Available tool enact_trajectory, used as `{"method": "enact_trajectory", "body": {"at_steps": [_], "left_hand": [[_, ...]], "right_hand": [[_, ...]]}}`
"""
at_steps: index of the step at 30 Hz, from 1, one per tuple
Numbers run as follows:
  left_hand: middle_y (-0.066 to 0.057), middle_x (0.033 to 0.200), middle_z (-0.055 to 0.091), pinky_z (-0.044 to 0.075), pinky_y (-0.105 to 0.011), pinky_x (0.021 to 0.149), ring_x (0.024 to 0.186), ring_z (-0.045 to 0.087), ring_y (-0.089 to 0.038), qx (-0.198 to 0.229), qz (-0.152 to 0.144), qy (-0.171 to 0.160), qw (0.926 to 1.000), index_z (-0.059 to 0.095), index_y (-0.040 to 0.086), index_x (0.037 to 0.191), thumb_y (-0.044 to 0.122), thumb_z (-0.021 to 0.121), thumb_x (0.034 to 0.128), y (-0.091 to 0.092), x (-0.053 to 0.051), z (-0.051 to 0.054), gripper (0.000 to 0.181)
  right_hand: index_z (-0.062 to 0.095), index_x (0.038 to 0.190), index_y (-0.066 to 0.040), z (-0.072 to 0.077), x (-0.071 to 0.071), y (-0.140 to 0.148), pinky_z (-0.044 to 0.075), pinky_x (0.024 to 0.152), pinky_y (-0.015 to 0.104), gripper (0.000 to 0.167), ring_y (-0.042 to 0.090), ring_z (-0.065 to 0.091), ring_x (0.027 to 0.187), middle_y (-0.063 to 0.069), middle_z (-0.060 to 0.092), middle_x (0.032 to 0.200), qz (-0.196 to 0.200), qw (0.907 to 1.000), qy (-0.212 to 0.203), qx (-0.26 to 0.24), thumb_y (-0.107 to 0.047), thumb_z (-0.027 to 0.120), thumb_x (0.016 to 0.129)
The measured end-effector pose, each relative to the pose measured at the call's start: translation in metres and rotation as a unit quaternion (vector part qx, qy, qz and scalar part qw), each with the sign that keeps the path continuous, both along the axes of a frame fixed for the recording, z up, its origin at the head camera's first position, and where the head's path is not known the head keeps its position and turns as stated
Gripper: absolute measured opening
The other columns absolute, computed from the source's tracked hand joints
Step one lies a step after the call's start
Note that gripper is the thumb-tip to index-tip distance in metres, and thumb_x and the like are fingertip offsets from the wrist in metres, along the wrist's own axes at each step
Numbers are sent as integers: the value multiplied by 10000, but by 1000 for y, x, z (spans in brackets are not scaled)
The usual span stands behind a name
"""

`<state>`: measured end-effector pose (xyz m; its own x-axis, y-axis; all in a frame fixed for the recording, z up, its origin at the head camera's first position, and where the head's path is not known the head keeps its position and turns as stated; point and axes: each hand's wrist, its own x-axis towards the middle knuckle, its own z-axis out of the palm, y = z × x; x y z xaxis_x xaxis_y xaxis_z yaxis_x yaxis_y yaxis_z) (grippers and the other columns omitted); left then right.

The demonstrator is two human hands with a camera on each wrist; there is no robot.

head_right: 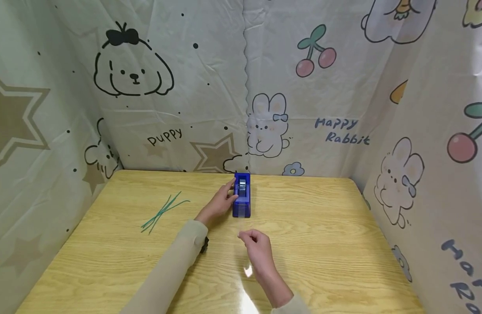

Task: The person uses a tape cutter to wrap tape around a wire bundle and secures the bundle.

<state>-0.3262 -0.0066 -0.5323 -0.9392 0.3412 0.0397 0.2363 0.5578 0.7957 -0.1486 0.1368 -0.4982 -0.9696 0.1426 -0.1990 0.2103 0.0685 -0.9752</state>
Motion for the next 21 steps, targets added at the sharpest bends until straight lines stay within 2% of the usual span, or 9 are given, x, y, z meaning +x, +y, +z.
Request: {"method": "enact_trajectory", "body": {"at_steps": [5, 12, 19, 21], "left_hand": [[-234, 1553, 417, 414, -478, 1173, 1343, 546, -376, 81, -11, -99, 9999, 183, 134, 1666, 192, 487, 1108, 0, -1, -1, 638], [-215, 1568, 408, 408, -472, 1179, 1358, 541, -363, 62, 16, -213, 9998, 174, 169, 1671, 220, 494, 1108, -1, -2, 0, 649], [-220, 1568, 402, 404, -475, 1182, 1360, 535, -364, 95, -9, -222, 9997, 176, 153, 1669, 204, 495, 1107, -1, -2, 1, 648], [-218, 1570, 400, 404, -470, 1182, 1366, 532, -363, 104, -25, -228, 9997, 175, 149, 1669, 201, 495, 1107, -1, -1, 1, 649]], "right_hand": [[725, 922, -25, 1, 8, 0, 445, 717, 259, 187, 151, 504, 829, -35, 596, 891, -2, 10000, -9, -34, -176, 651, 1002], [719, 962, 18, 4, 18, -2, 436, 708, 263, 200, 154, 494, 794, -20, 553, 838, 56, 9999, -80, -121, -174, 670, 992], [704, 947, 16, 7, 27, -3, 455, 722, 257, 182, 168, 525, 836, -1, 636, 930, 113, 9998, -143, -107, -154, 653, 990], [709, 940, 16, 7, 30, -4, 454, 713, 250, 184, 159, 528, 827, -18, 629, 909, 104, 9997, -148, -133, -152, 652, 991]]}}
